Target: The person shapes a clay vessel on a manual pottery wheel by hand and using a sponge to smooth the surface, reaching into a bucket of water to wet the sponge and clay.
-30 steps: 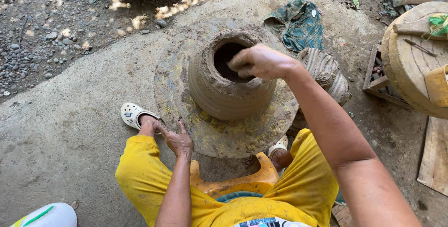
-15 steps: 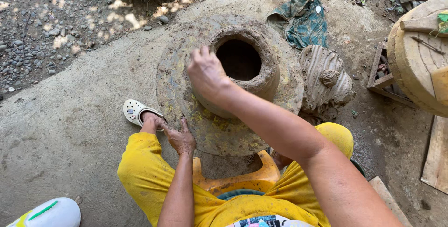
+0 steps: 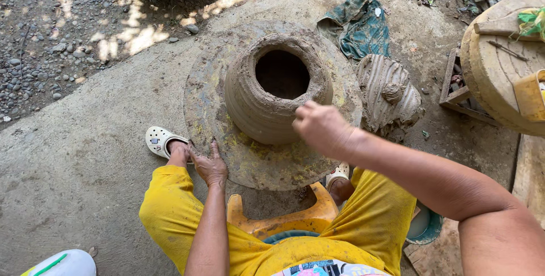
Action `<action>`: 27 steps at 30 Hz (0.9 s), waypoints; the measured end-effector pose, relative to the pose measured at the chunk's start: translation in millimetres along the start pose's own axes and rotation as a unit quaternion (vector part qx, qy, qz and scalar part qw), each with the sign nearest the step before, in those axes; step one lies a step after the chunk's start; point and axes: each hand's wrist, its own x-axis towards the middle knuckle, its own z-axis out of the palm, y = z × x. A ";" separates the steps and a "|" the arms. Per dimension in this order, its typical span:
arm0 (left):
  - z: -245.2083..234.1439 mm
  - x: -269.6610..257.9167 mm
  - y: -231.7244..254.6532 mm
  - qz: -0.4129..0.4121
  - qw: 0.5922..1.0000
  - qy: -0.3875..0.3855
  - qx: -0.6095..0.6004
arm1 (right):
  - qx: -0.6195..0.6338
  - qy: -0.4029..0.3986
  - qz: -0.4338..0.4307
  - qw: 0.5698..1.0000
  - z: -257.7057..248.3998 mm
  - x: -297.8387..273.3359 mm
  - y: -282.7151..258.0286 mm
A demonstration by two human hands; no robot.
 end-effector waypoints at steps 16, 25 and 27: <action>5.5 35.0 -15.0 0.064 0.997 0.009 0.050 | -0.068 0.080 -0.038 0.994 23.9 111.4 -29.8; -22.0 49.4 16.4 0.032 0.998 -0.057 -0.018 | -0.168 0.072 -0.154 0.971 49.2 -27.4 29.6; -14.9 64.5 -5.9 0.095 0.993 -0.048 -0.057 | -0.171 0.069 -0.129 0.974 52.8 -56.0 62.3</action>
